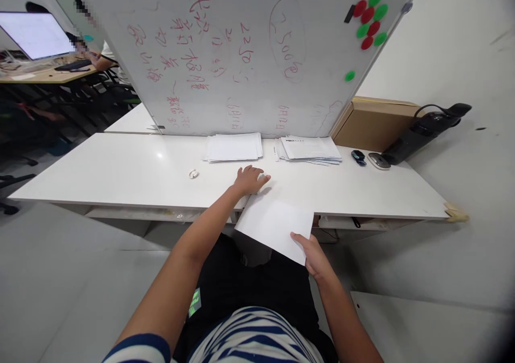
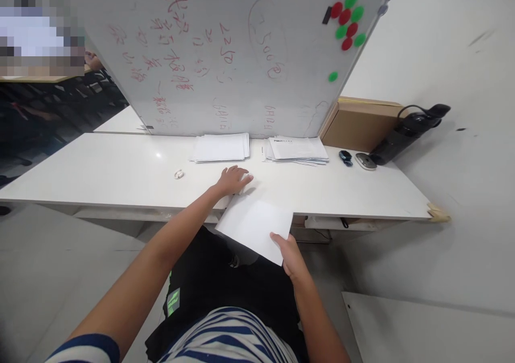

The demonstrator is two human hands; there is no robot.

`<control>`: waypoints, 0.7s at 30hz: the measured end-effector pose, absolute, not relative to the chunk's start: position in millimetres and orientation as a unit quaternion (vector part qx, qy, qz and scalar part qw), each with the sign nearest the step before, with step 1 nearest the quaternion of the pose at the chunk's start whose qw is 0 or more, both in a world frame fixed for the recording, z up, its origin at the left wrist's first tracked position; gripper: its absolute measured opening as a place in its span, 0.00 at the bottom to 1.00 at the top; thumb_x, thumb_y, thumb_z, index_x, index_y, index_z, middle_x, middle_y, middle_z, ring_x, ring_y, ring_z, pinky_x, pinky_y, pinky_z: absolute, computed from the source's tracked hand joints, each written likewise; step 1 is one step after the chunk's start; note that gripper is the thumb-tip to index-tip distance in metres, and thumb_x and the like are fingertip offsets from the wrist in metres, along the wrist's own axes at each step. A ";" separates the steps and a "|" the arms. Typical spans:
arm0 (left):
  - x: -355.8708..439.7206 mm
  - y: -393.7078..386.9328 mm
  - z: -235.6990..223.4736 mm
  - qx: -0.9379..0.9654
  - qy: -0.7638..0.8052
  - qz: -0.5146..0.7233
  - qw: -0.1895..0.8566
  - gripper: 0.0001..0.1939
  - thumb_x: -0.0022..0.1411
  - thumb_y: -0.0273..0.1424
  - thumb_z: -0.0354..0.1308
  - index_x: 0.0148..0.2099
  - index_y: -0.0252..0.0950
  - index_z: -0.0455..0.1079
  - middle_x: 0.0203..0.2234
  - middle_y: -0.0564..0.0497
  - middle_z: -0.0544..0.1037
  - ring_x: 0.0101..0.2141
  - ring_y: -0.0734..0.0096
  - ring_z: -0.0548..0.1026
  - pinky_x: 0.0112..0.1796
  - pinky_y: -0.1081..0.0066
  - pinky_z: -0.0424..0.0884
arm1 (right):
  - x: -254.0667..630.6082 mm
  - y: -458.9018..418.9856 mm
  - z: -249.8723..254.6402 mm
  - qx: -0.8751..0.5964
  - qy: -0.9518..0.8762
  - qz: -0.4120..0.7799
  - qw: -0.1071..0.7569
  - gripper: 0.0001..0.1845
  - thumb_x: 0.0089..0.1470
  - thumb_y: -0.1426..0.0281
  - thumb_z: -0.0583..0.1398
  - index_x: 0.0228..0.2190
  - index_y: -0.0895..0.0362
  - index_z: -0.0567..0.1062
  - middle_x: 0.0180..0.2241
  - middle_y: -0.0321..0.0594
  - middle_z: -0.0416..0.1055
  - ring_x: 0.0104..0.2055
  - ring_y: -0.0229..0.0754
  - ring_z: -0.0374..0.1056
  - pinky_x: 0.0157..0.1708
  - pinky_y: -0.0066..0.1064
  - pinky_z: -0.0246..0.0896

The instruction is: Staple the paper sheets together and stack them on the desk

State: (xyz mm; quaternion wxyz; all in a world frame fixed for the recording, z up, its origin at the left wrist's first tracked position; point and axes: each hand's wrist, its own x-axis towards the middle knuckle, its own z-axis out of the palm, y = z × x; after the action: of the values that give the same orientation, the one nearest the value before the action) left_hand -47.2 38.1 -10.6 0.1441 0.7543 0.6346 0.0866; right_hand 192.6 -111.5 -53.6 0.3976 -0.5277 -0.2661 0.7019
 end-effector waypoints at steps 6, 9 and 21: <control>-40.5 34.6 -11.3 0.756 0.641 0.060 0.117 0.36 0.63 0.55 0.29 0.61 0.41 0.59 0.62 0.47 0.60 0.64 0.52 0.45 0.60 0.43 0.34 | 192.0 -108.5 -52.8 -0.527 -0.262 0.703 0.399 0.28 0.43 0.65 0.67 0.47 0.61 0.73 0.41 0.45 0.77 0.41 0.50 0.74 0.42 0.36 0.69; -35.9 36.5 -15.0 0.762 0.640 0.037 0.086 0.36 0.64 0.54 0.30 0.65 0.41 0.53 0.63 0.46 0.57 0.65 0.51 0.41 0.59 0.41 0.27 | 192.8 -107.1 -53.8 -0.525 -0.262 0.703 0.403 0.29 0.43 0.65 0.68 0.48 0.60 0.73 0.41 0.44 0.77 0.41 0.49 0.74 0.43 0.36 0.68; -31.9 44.4 -23.4 0.777 0.620 0.038 0.105 0.37 0.63 0.55 0.33 0.68 0.42 0.46 0.65 0.46 0.53 0.66 0.48 0.32 0.58 0.42 0.18 | 194.2 -104.5 -59.5 -0.552 -0.262 0.692 0.386 0.27 0.42 0.62 0.68 0.44 0.61 0.75 0.43 0.47 0.77 0.40 0.51 0.74 0.42 0.38 0.68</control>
State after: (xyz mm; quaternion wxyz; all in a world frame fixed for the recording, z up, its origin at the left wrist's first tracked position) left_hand -31.9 44.4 -23.4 0.1048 0.7768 0.6199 0.0379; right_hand 194.2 -104.5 -59.5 0.3856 -0.5518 -0.2616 0.6917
